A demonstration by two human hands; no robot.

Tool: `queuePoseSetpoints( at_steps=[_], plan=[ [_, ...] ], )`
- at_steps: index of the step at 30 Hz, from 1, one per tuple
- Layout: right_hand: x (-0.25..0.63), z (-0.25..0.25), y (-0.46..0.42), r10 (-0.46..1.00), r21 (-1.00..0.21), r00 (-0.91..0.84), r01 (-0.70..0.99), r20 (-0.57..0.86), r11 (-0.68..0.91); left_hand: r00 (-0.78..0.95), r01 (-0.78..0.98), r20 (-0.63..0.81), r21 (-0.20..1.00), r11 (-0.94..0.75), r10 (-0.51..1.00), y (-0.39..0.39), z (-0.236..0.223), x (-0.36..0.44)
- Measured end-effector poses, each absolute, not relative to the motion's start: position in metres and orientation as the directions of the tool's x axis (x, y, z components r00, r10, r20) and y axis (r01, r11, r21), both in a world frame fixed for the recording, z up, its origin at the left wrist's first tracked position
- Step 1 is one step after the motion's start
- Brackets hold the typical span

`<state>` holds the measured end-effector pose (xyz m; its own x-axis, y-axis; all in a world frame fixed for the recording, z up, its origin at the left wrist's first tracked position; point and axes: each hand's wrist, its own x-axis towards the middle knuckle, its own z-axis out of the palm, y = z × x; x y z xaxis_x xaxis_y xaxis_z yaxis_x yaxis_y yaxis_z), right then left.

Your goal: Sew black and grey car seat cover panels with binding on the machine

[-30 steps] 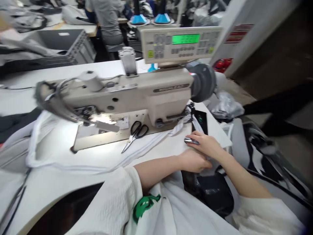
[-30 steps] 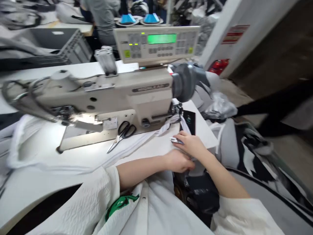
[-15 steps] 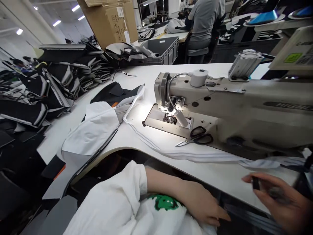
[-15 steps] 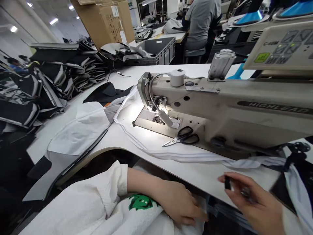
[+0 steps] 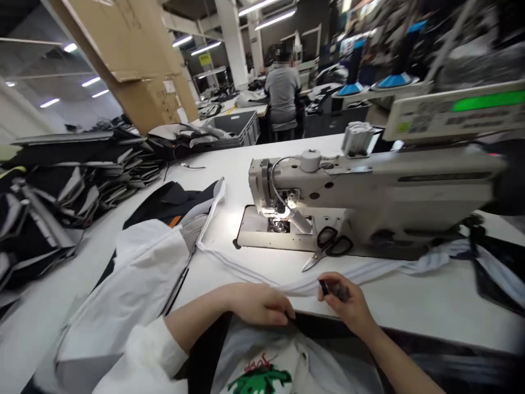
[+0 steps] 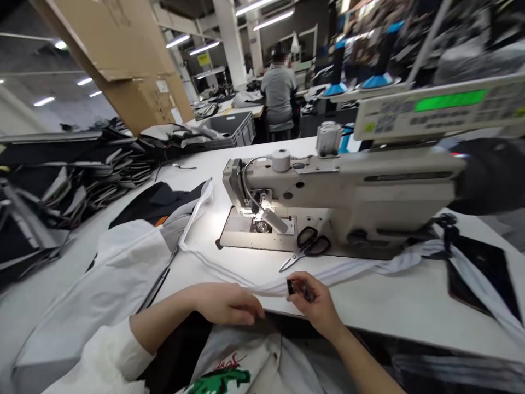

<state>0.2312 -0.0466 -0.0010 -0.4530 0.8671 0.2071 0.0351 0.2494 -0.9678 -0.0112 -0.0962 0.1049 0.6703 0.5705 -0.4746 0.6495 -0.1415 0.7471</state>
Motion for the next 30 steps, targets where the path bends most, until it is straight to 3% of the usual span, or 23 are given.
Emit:
queuePoseSetpoints(
  at_steps=[3, 5, 7, 9, 12, 16, 19, 26, 30],
  plan=[
    [0.206, 0.005, -0.045, 0.845, -0.962, -0.479, 0.001, 0.24, 0.274, 0.654, 0.57, -0.504, 0.819, 0.072, 0.564, -0.082, 0.098, -0.04],
    [0.194, 0.015, -0.041, 0.804, -0.945, -0.529, 0.015, 0.27, 0.328, 0.576, 0.541, -0.438, 0.837, 0.08, 0.69, -0.068, 0.082, -0.049],
    [0.186, 0.029, -0.036, 0.734, -0.904, -0.598, 0.036, 0.322, 0.426, 0.341, 0.591, -0.203, 0.806, -0.042, 0.918, -0.055, 0.06, -0.048],
    [0.181, 0.046, -0.033, 0.64, -0.817, -0.649, 0.048, 0.411, 0.574, 0.157, 0.646, 0.084, 0.745, -0.167, 0.984, -0.047, 0.036, -0.037],
    [0.182, 0.068, -0.035, 0.477, -0.597, -0.643, 0.039, 0.599, 0.801, 0.276, 0.664, 0.286, 0.634, -0.397, 0.918, -0.046, 0.011, -0.017],
    [0.197, 0.073, -0.041, 0.333, -0.368, -0.528, 0.04, 0.782, 0.929, 0.398, 0.708, 0.339, 0.478, -0.52, 0.853, -0.049, 0.003, -0.004],
    [0.215, 0.062, -0.044, 0.413, -0.402, -0.48, 0.131, 0.774, 0.906, 0.458, 0.738, 0.287, 0.405, -0.54, 0.841, -0.044, 0.007, 0.0],
    [0.247, 0.03, -0.058, 0.729, -0.695, -0.242, 0.222, 0.64, 0.684, 0.641, 0.735, 0.139, 0.172, -0.656, 0.755, -0.013, 0.018, 0.045],
    [0.253, 0.031, -0.061, 0.798, -0.762, -0.205, 0.239, 0.566, 0.602, 0.599, 0.766, 0.161, 0.171, -0.62, 0.785, 0.005, 0.019, 0.075]
  ],
)
